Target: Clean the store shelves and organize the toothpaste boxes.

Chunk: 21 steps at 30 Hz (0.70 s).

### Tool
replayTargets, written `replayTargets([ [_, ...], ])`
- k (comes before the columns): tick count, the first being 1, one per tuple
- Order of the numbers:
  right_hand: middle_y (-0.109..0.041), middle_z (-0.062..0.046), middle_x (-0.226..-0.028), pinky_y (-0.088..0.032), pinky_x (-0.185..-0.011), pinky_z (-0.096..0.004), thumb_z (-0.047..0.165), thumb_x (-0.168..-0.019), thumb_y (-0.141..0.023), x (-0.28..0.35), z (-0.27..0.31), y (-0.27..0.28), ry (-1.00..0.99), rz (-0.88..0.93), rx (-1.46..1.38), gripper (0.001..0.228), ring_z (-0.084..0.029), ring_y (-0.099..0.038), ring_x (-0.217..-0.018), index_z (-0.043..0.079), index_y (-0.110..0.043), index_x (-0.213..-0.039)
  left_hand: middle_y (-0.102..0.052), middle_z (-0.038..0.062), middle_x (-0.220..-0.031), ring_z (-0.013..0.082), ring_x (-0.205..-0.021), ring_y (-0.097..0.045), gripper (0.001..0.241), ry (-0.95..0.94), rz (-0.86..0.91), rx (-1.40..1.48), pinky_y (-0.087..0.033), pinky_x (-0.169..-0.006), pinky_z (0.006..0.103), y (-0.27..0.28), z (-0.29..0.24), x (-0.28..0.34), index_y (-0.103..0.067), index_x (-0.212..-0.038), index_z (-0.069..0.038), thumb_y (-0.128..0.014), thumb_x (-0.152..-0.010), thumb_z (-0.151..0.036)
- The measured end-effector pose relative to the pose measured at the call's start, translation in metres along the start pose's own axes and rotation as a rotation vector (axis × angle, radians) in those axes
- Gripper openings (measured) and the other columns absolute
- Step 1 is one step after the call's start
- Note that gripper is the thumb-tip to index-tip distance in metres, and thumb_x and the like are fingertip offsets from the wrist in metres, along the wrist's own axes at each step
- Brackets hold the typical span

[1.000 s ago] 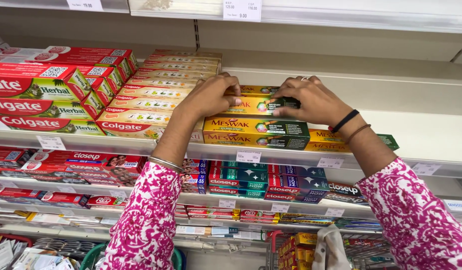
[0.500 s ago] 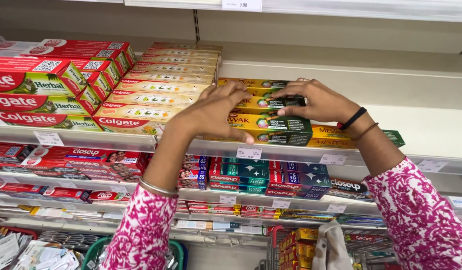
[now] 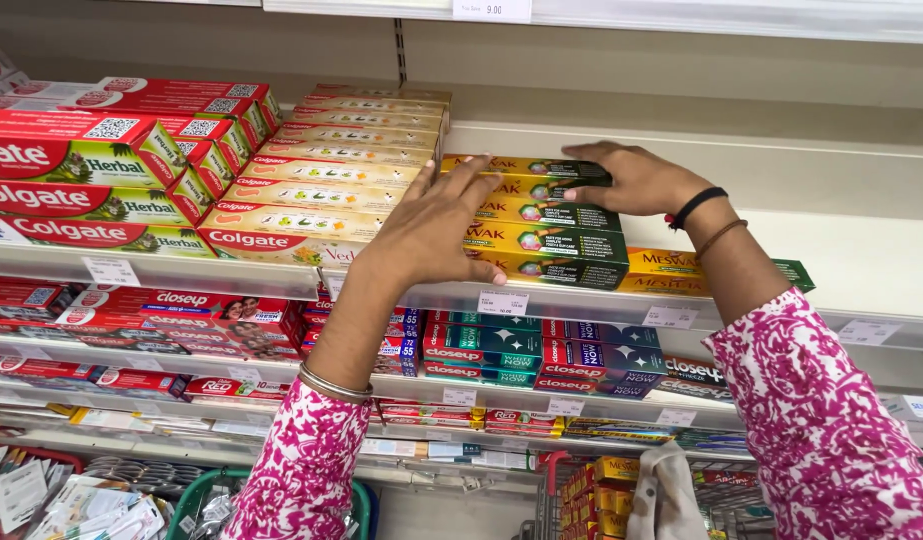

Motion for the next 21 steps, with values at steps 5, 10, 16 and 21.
replayTargets([
  [5, -0.07, -0.012, -0.131, -0.055, -0.099, -0.043, 0.033, -0.087, -0.072, 0.006, 0.007, 0.001, -0.148, 0.093, -0.074, 0.053, -0.031, -0.07, -0.115, 0.018, -0.064, -0.138, -0.026, 0.015, -0.163, 0.0281, -0.15, -0.027, 0.14, 0.119, 0.025, -0.048, -0.012, -0.124, 0.0518, 0.003, 0.016, 0.003, -0.018, -0.157, -0.006, -0.092, -0.053, -0.063],
  [10, -0.071, -0.011, -0.129, -0.053, -0.1, -0.044, 0.031, -0.087, -0.071, 0.008, 0.008, 0.001, -0.043, 0.088, -0.088, 0.05, -0.031, -0.069, -0.115, 0.02, -0.065, -0.136, -0.022, 0.014, -0.164, 0.0259, -0.152, -0.024, 0.146, 0.157, 0.045, -0.075, -0.011, -0.124, 0.0519, 0.005, 0.018, 0.004, -0.012, -0.157, -0.005, -0.092, -0.05, -0.065],
  [16, -0.067, -0.014, -0.137, -0.051, -0.103, -0.045, 0.056, -0.091, -0.056, 0.012, -0.008, -0.008, -0.031, 0.194, -0.244, 0.064, -0.032, -0.065, -0.123, 0.02, -0.061, -0.143, -0.019, 0.015, -0.165, 0.0259, -0.152, -0.023, 0.144, 0.16, 0.138, -0.112, -0.006, -0.124, 0.0517, -0.003, 0.027, 0.003, -0.012, -0.158, -0.007, -0.09, -0.051, -0.065],
  [21, -0.043, -0.025, -0.148, -0.04, -0.108, -0.05, 0.075, -0.058, -0.073, 0.028, 0.025, -0.019, 0.032, 0.345, -0.088, 0.131, -0.041, -0.04, -0.139, 0.007, -0.027, -0.16, -0.024, 0.013, -0.164, 0.0249, -0.152, -0.023, 0.135, 0.165, 0.206, -0.095, -0.003, -0.125, 0.0518, -0.012, 0.037, 0.004, -0.021, -0.157, -0.007, -0.087, -0.055, -0.063],
])
Point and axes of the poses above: each hand's wrist, its own x-axis away from the middle knuckle, its own y-axis out of the back of the hand, z = x × y, the point moved 8 cm from there along -x, towards the middle knuckle
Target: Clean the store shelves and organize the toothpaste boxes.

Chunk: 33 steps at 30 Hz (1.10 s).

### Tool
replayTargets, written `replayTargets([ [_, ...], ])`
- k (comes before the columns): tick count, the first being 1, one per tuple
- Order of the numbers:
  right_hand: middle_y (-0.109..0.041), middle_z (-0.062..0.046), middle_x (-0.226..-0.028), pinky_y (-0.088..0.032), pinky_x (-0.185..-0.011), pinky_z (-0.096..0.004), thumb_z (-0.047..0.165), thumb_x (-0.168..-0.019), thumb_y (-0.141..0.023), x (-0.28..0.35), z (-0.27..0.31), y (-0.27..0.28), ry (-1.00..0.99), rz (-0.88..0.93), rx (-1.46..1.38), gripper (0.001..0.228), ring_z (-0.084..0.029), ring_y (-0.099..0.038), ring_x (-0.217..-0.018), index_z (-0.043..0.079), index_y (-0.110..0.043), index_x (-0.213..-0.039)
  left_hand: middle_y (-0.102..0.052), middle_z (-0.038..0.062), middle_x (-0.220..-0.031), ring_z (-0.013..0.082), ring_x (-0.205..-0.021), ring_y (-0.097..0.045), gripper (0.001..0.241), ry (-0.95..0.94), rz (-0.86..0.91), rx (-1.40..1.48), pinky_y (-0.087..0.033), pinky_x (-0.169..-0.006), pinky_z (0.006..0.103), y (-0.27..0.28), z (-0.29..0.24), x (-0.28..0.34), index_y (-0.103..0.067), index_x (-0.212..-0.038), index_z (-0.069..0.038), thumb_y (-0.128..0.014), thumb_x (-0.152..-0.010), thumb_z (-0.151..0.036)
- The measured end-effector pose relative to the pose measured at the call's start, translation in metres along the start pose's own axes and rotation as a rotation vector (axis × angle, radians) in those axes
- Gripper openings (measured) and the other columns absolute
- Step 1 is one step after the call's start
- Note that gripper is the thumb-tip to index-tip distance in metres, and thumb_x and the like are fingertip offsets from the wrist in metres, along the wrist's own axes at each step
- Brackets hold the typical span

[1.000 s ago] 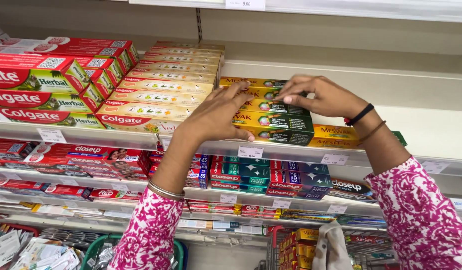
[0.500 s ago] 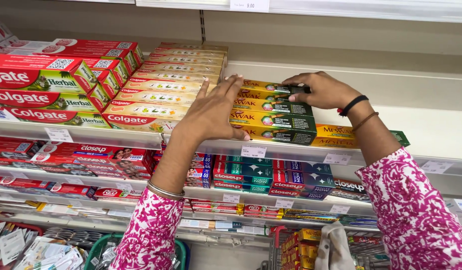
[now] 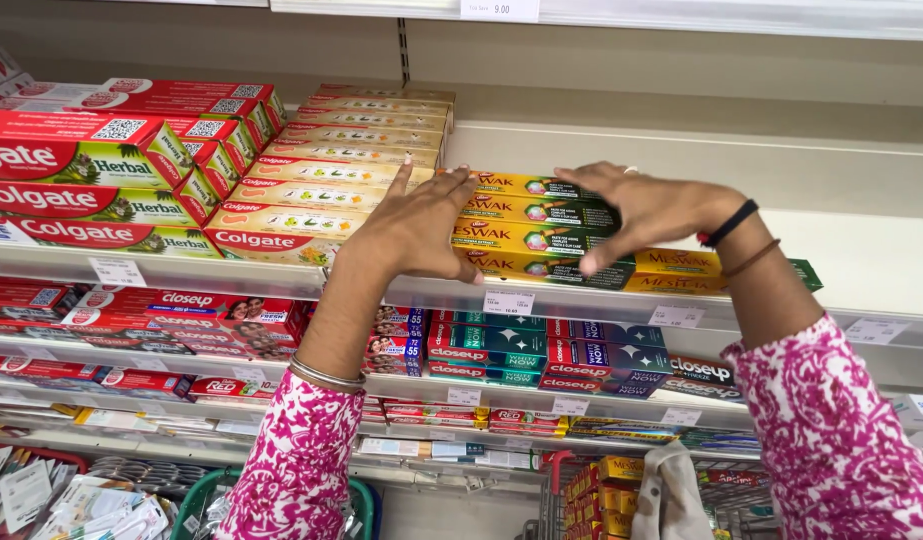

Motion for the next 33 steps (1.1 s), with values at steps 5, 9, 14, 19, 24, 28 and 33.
replayTargets([
  [5, -0.041, -0.025, -0.145, -0.033, -0.117, -0.045, 0.071, -0.043, -0.086, 0.005, 0.03, 0.0, -0.063, -0.076, 0.238, 0.15, -0.042, -0.039, -0.137, -0.001, -0.021, -0.156, -0.032, 0.014, -0.161, 0.0247, -0.15, -0.028, 0.121, -0.059, -0.076, 0.005, -0.004, -0.125, 0.0525, 0.001, 0.0, -0.002, -0.034, -0.153, -0.004, -0.086, -0.058, -0.057],
  [9, -0.04, -0.027, -0.143, -0.034, -0.116, -0.045, 0.071, -0.042, -0.089, 0.005, 0.028, -0.001, -0.027, -0.08, 0.269, 0.152, -0.042, -0.039, -0.135, -0.007, -0.021, -0.153, -0.034, 0.014, -0.16, 0.0239, -0.15, -0.029, 0.118, -0.046, -0.059, -0.013, -0.005, -0.125, 0.0517, 0.003, -0.004, 0.003, -0.039, -0.15, -0.004, -0.087, -0.057, -0.059],
  [14, -0.039, -0.027, -0.145, -0.032, -0.117, -0.046, 0.07, -0.048, -0.088, 0.006, 0.03, -0.001, -0.031, -0.083, 0.26, 0.146, -0.042, -0.037, -0.137, -0.009, -0.023, -0.152, -0.034, 0.014, -0.16, 0.024, -0.149, -0.03, 0.119, -0.04, -0.075, -0.025, -0.005, -0.125, 0.052, 0.001, -0.005, 0.002, -0.038, -0.151, -0.003, -0.087, -0.057, -0.059],
  [19, -0.037, -0.033, -0.15, -0.027, -0.117, -0.052, 0.071, -0.059, -0.086, 0.014, 0.02, -0.008, 0.134, -0.225, 0.284, 0.138, -0.044, -0.037, -0.139, -0.013, -0.028, -0.15, -0.03, 0.014, -0.161, 0.0236, -0.15, -0.028, 0.12, 0.004, -0.061, -0.094, -0.002, -0.124, 0.0534, -0.004, -0.015, 0.005, -0.034, -0.152, -0.005, -0.085, -0.059, -0.061],
  [24, -0.055, -0.024, -0.145, -0.025, -0.115, -0.055, 0.067, -0.07, -0.081, 0.064, 0.072, 0.001, 0.171, -0.435, 0.301, 0.106, -0.035, -0.054, -0.13, -0.005, -0.051, -0.142, -0.03, 0.018, -0.162, 0.0283, -0.147, -0.025, 0.117, 0.037, -0.091, -0.116, 0.0, -0.12, 0.056, -0.002, -0.051, 0.036, -0.035, -0.153, -0.003, -0.083, -0.065, -0.064],
  [28, -0.071, -0.015, -0.128, -0.05, -0.106, -0.044, 0.034, -0.09, -0.076, 0.15, 0.105, -0.001, 0.184, -0.858, 0.042, 0.049, -0.029, -0.066, -0.121, 0.003, -0.069, -0.127, -0.055, 0.013, -0.143, 0.0321, -0.143, -0.04, 0.07, -0.17, -0.532, -0.034, -0.011, -0.119, 0.0641, -0.009, -0.114, 0.08, -0.057, -0.136, -0.004, -0.073, -0.085, -0.049],
  [33, -0.075, -0.011, -0.111, -0.058, -0.093, -0.03, 0.021, -0.102, -0.073, 0.237, 0.054, -0.094, 0.064, -1.048, -0.287, 0.023, -0.022, -0.074, -0.106, 0.004, -0.073, -0.117, -0.067, 0.005, -0.129, 0.0264, -0.137, -0.054, 0.038, -0.328, -0.682, 0.379, -0.026, -0.123, 0.0587, -0.089, -0.179, 0.12, -0.068, -0.122, -0.01, -0.074, -0.093, -0.033],
])
Point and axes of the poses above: each hand's wrist, its own x-axis away from the middle knuckle, its own y-axis out of the back of the hand, z = x × y, the point moved 8 cm from there along -x, towards the middle knuckle
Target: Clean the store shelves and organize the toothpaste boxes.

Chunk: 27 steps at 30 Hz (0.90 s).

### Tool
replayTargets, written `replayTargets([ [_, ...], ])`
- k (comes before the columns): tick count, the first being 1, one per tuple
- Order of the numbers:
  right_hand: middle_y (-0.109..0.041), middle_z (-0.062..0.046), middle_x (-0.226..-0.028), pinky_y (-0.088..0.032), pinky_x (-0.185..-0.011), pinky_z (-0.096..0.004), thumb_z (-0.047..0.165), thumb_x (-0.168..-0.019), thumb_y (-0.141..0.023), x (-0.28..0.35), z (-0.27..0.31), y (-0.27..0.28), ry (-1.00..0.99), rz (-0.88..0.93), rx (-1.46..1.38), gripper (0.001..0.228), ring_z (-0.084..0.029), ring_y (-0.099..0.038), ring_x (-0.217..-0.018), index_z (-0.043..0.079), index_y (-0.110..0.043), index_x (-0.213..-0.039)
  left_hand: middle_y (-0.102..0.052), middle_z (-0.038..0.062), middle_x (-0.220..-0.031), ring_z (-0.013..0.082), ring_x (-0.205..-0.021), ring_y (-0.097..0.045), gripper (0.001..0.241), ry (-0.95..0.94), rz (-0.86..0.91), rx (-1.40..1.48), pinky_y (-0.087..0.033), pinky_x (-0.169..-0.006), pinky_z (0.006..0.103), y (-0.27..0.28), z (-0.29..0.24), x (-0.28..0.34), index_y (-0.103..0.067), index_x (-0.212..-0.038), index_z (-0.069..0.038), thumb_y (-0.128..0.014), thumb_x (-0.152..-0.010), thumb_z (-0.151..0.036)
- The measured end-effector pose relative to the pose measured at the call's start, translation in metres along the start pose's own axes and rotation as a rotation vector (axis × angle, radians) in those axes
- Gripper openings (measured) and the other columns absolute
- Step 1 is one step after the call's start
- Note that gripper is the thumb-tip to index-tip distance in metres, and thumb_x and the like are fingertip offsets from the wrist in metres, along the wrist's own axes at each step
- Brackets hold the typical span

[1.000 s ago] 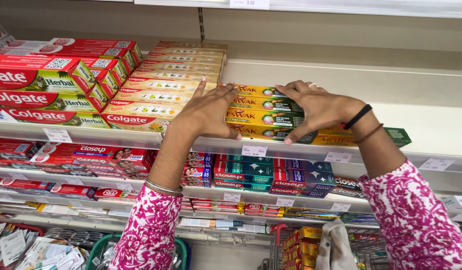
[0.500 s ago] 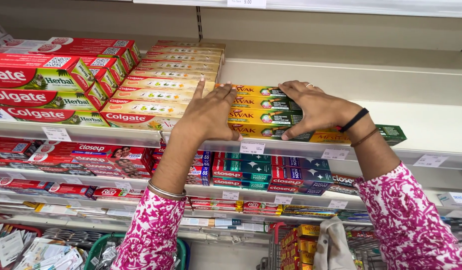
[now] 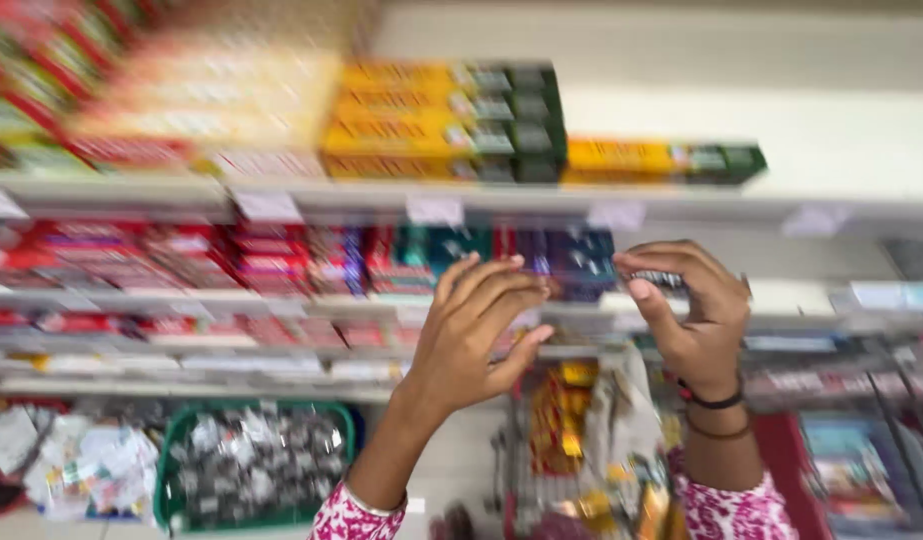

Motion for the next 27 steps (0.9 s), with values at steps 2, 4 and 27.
replayTargets([
  [2, -0.076, -0.01, -0.106, -0.057, -0.091, -0.029, 0.017, -0.107, -0.068, 0.055, -0.033, 0.008, -0.154, -0.006, -0.137, 0.016, -0.018, -0.072, -0.1, 0.003, -0.073, -0.113, -0.07, 0.006, -0.122, 0.0285, -0.131, -0.059, 0.027, 0.112, 0.008, 0.292, -0.039, -0.117, 0.0494, -0.048, -0.005, 0.036, -0.069, -0.114, -0.01, -0.075, -0.092, -0.024],
  [4, -0.075, -0.01, -0.107, -0.057, -0.089, -0.029, 0.014, -0.105, -0.067, 0.124, -0.083, 0.005, -0.36, -0.008, -0.248, 0.015, -0.016, -0.071, -0.098, 0.002, -0.073, -0.112, -0.071, 0.008, -0.12, 0.0284, -0.126, -0.062, 0.025, 0.23, 0.019, 0.393, -0.043, -0.112, 0.0461, -0.107, -0.004, 0.078, -0.07, -0.114, -0.008, -0.075, -0.092, -0.019],
  [27, -0.061, -0.031, -0.116, -0.06, -0.073, -0.048, 0.041, -0.094, -0.067, 0.45, -0.275, -0.039, -0.82, 0.846, 0.534, 0.064, -0.043, -0.071, -0.083, -0.007, -0.053, -0.134, -0.05, 0.023, -0.125, 0.0424, -0.105, -0.061, 0.05, 1.348, 0.122, 0.256, -0.052, -0.092, 0.0472, -0.467, 0.014, 0.379, -0.058, -0.125, 0.002, -0.079, -0.081, -0.008],
])
Point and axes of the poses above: each hand's wrist, its own x-axis away from the middle knuckle, its own y-axis out of the back of the hand, z = x × y, the point moved 8 cm from there along -x, towards the middle knuckle
